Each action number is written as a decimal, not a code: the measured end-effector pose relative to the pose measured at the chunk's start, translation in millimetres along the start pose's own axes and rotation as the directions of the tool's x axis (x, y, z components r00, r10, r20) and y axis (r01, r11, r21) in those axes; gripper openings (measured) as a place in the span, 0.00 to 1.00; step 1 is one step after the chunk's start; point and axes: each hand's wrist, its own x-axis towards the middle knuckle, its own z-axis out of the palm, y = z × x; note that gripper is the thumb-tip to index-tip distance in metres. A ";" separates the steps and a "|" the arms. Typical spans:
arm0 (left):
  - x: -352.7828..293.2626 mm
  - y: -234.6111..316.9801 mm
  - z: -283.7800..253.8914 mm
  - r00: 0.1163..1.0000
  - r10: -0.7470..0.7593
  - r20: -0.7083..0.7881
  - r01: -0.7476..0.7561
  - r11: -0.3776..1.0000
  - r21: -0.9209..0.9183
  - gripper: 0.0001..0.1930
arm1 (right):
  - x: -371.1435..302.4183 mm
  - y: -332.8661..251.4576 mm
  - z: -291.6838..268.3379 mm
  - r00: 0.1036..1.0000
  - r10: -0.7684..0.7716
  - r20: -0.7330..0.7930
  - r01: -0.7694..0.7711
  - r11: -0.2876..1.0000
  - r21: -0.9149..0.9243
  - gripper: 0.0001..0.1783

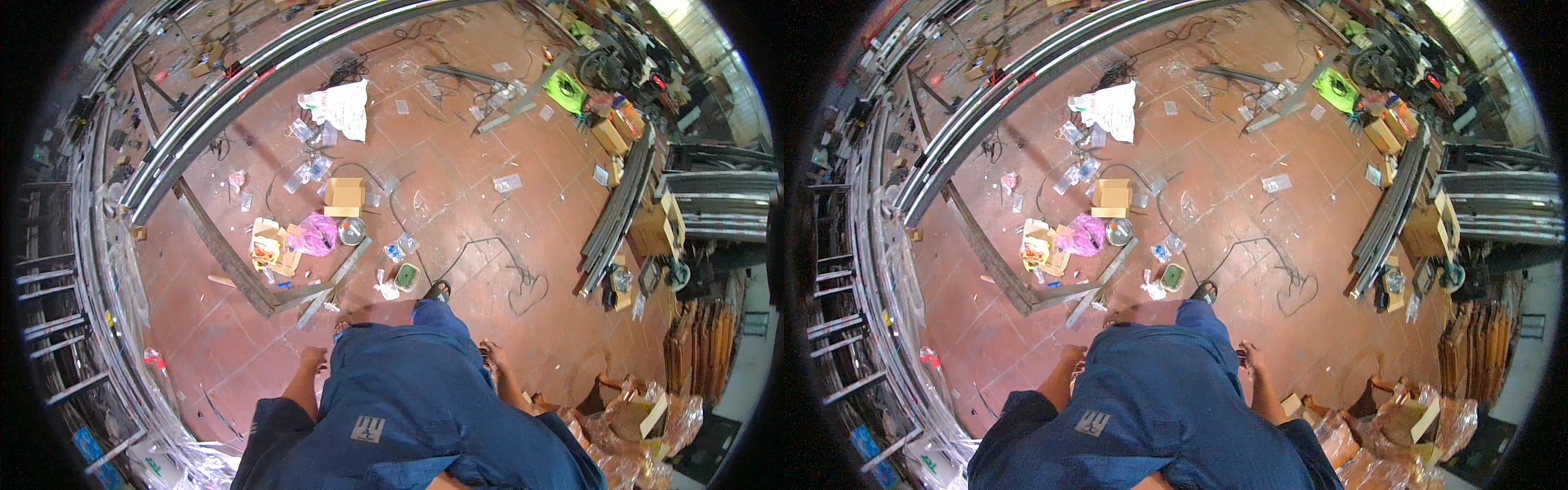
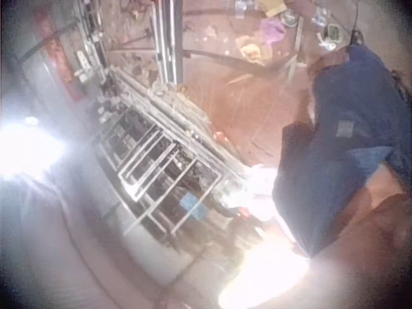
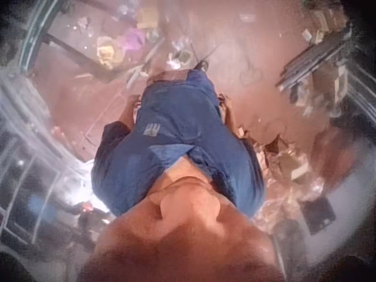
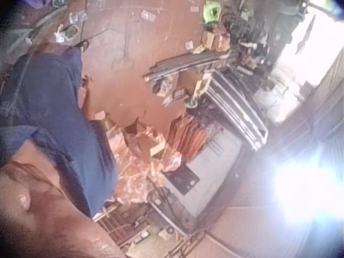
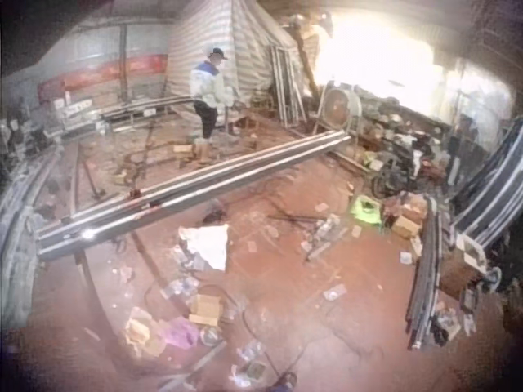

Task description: The person assembles aluminum window frames by inserting metal profiles into a jig, using a screwdriver to tighten screws, and aligning components. They handle multiple frame sections and tools, moving parts into position and securing them.

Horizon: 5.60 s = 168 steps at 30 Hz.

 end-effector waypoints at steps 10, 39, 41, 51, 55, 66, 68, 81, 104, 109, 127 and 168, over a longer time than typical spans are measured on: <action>-68.6 250.4 120.7 0.597 0.801 0.040 -0.736 0.527 0.426 0.22 | 78.2 -218.0 -168.9 0.970 -0.222 -0.100 0.236 0.958 0.161 0.17; -187.0 1028.2 43.4 0.420 0.906 -0.048 -0.907 0.420 0.000 0.25 | 287.2 -649.1 -87.5 0.983 -0.180 -0.032 0.180 0.920 0.349 0.23; -207.0 1075.7 47.3 0.351 0.936 0.004 -0.936 0.351 -0.031 0.26 | 300.2 -722.4 -77.7 0.977 -0.214 -0.019 0.210 0.933 0.292 0.20; -316.6 1215.3 -17.9 0.264 0.962 -0.073 -0.937 0.273 0.219 0.27 | 374.1 -1055.3 -14.7 0.901 -0.385 0.199 0.345 0.916 0.207 0.23; -273.5 1234.2 -95.7 0.194 0.913 -0.358 -0.951 0.264 0.158 0.26 | 360.7 -1173.5 31.9 0.835 -0.412 0.365 0.357 0.910 0.210 0.27; -147.1 1309.0 -268.3 0.662 0.742 -0.102 -0.657 0.640 0.398 0.37 | 274.6 -1289.8 192.8 0.617 -0.494 0.613 -0.004 0.777 0.630 0.52; -134.7 1338.6 -262.0 0.800 0.589 0.112 -0.598 0.771 0.218 0.37 | 252.0 -1302.5 208.0 0.622 -0.517 0.588 0.032 0.767 0.641 0.56; -104.9 1438.5 -172.9 0.268 0.595 0.758 -0.754 0.619 -0.220 0.36 | 244.9 -1351.0 279.9 0.750 -0.502 0.430 0.007 0.656 0.755 0.51; -92.5 1475.9 -108.2 0.365 0.647 0.669 -0.646 0.694 -0.318 0.36 | 281.7 -1343.7 283.9 0.803 -0.494 0.333 0.132 0.693 0.709 0.53; -148.0 1481.8 -144.5 0.421 0.840 0.342 -0.814 0.516 -0.265 0.32 | 304.5 -1259.6 198.7 0.866 -0.439 0.240 0.276 0.819 0.503 0.45; -289.0 1360.6 279.2 0.284 0.822 0.494 -0.959 0.238 0.156 0.22 | 348.4 -712.3 -162.4 0.914 0.347 -0.210 -0.059 0.625 0.778 0.29; -446.9 1590.4 1319.0 0.703 0.199 0.682 -0.598 -0.354 0.719 0.29 | 687.5 -741.0 -934.2 0.874 0.469 -0.125 0.228 -0.168 0.959 0.16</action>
